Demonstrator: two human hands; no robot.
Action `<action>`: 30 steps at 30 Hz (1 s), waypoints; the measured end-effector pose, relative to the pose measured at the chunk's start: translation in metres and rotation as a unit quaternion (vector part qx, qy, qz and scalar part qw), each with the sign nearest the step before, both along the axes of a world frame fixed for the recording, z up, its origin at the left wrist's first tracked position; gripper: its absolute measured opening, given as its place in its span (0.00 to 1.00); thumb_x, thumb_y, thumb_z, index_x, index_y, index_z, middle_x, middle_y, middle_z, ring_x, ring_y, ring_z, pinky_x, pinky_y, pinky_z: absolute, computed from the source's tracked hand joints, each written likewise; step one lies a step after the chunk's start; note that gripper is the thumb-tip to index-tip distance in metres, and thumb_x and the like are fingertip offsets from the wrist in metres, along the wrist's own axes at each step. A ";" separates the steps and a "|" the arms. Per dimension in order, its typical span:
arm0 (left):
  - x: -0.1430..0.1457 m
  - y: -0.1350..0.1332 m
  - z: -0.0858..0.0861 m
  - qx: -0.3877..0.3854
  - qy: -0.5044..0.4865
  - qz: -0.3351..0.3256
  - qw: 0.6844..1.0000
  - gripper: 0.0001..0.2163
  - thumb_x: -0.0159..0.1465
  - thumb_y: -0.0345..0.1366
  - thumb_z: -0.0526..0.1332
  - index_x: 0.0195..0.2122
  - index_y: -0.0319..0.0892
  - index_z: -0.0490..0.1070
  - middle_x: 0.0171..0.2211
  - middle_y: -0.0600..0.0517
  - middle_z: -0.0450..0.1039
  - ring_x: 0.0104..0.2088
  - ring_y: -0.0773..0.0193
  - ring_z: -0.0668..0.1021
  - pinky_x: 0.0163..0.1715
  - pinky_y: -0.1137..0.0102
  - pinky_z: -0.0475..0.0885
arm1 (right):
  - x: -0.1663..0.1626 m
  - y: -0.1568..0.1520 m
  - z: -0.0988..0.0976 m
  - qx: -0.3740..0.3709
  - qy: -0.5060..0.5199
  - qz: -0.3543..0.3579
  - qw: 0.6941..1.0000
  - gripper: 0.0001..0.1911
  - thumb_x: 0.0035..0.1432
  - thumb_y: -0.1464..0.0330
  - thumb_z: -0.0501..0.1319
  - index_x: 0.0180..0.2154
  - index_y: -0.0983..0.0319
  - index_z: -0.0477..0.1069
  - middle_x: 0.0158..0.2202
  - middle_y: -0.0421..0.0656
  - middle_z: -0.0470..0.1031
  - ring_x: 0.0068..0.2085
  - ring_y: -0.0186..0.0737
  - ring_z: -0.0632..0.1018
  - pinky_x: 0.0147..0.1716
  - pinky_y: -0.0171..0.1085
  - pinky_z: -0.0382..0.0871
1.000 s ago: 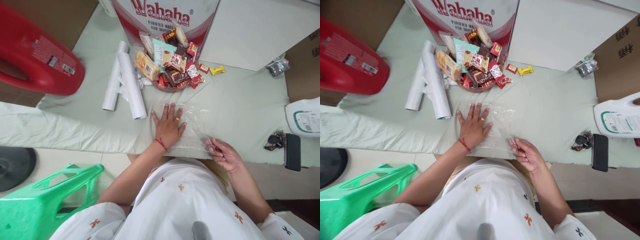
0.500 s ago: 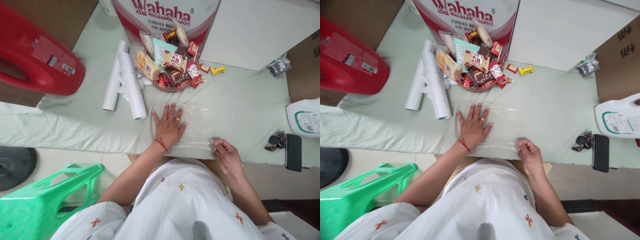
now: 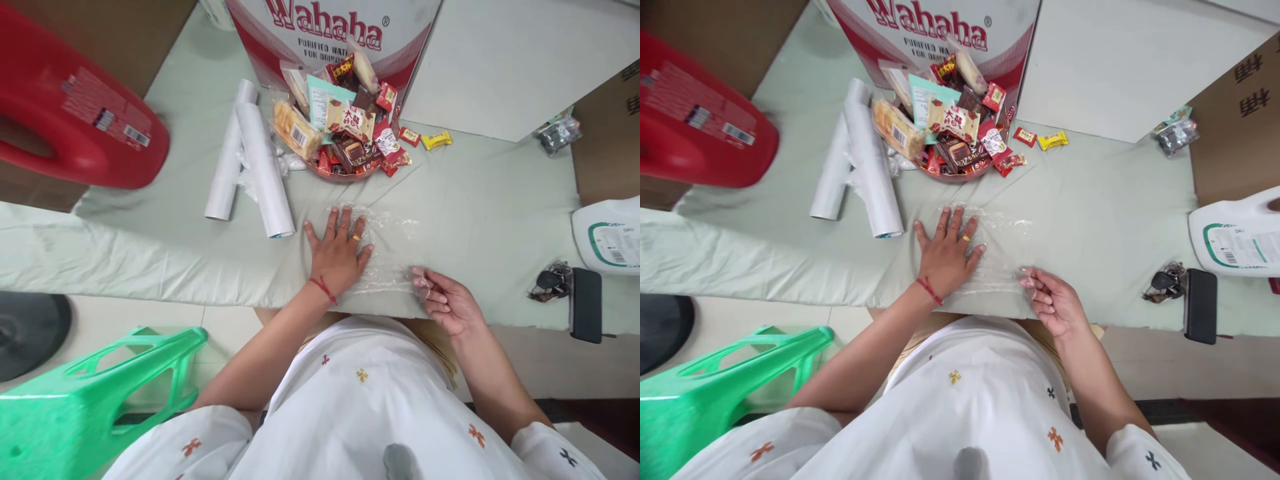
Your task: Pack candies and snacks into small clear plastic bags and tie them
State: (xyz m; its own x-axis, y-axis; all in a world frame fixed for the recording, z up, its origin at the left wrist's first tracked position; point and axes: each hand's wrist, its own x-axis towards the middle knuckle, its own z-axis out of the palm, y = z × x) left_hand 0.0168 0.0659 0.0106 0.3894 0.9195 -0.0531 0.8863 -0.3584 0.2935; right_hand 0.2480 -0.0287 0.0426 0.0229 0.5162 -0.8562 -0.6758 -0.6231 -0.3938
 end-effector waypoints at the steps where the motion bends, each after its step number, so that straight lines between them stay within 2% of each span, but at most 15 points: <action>1: 0.000 0.000 0.000 0.000 0.000 0.000 1.000 0.29 0.74 0.51 0.49 0.74 0.50 0.55 0.77 0.43 0.44 0.76 0.43 0.48 0.67 0.28 0.32 | -0.001 0.001 -0.001 -0.005 0.004 0.007 1.000 0.10 0.55 0.71 0.69 0.40 0.66 0.77 0.28 0.40 0.77 0.15 0.19 0.56 0.07 0.19 0.51; 7: -0.001 0.000 0.001 0.000 0.003 -0.003 1.000 0.29 0.74 0.51 0.48 0.74 0.49 0.55 0.77 0.43 0.44 0.76 0.44 0.49 0.67 0.28 0.32 | -0.004 0.002 0.000 -0.021 0.033 0.027 0.999 0.13 0.55 0.64 0.73 0.38 0.66 0.78 0.21 0.33 0.66 0.15 0.18 0.53 0.07 0.19 0.49; 12: -0.001 0.000 0.002 -0.006 0.001 -0.001 1.000 0.29 0.74 0.51 0.48 0.74 0.50 0.54 0.77 0.44 0.44 0.76 0.42 0.48 0.67 0.28 0.33 | -0.005 0.001 0.001 0.030 0.027 0.052 0.998 0.18 0.46 0.63 0.78 0.36 0.64 0.78 0.21 0.31 0.61 0.17 0.19 0.52 0.09 0.19 0.48; 17: 0.000 0.000 0.002 -0.009 0.005 0.001 1.000 0.29 0.74 0.51 0.48 0.74 0.50 0.54 0.77 0.45 0.43 0.76 0.43 0.48 0.68 0.29 0.33 | -0.007 0.001 0.005 0.064 -0.014 0.058 0.996 0.15 0.47 0.63 0.78 0.32 0.62 0.76 0.21 0.31 0.59 0.18 0.21 0.49 0.09 0.21 0.45; 24: -0.001 0.000 0.003 -0.012 0.007 -0.003 1.000 0.29 0.74 0.51 0.48 0.74 0.49 0.55 0.77 0.44 0.43 0.76 0.43 0.48 0.67 0.28 0.34 | -0.014 -0.001 0.007 0.064 -0.117 0.025 0.991 0.21 0.44 0.59 0.80 0.31 0.61 0.73 0.21 0.31 0.59 0.19 0.21 0.51 0.12 0.23 0.45; 27: -0.001 0.001 0.003 -0.010 0.010 -0.002 1.000 0.29 0.74 0.51 0.48 0.74 0.49 0.55 0.77 0.43 0.44 0.76 0.44 0.48 0.67 0.28 0.34 | -0.014 -0.004 0.006 0.081 -0.193 0.015 0.978 0.23 0.42 0.56 0.80 0.31 0.61 0.73 0.21 0.32 0.61 0.19 0.23 0.54 0.13 0.25 0.46; 30: 0.000 0.000 0.003 -0.009 0.010 -0.001 1.000 0.29 0.74 0.50 0.48 0.74 0.49 0.55 0.77 0.44 0.44 0.76 0.43 0.48 0.67 0.28 0.34 | -0.012 -0.008 0.003 0.106 -0.262 0.024 0.959 0.22 0.45 0.54 0.78 0.31 0.60 0.72 0.22 0.33 0.63 0.20 0.24 0.55 0.15 0.28 0.45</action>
State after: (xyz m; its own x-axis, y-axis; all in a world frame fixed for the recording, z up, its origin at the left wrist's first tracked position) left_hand 0.0164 0.0662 0.0139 0.3897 0.9177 -0.0775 0.8914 -0.3547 0.2820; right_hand 0.2362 -0.0363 0.0454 0.3937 0.6889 -0.6086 -0.3230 -0.5162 -0.7932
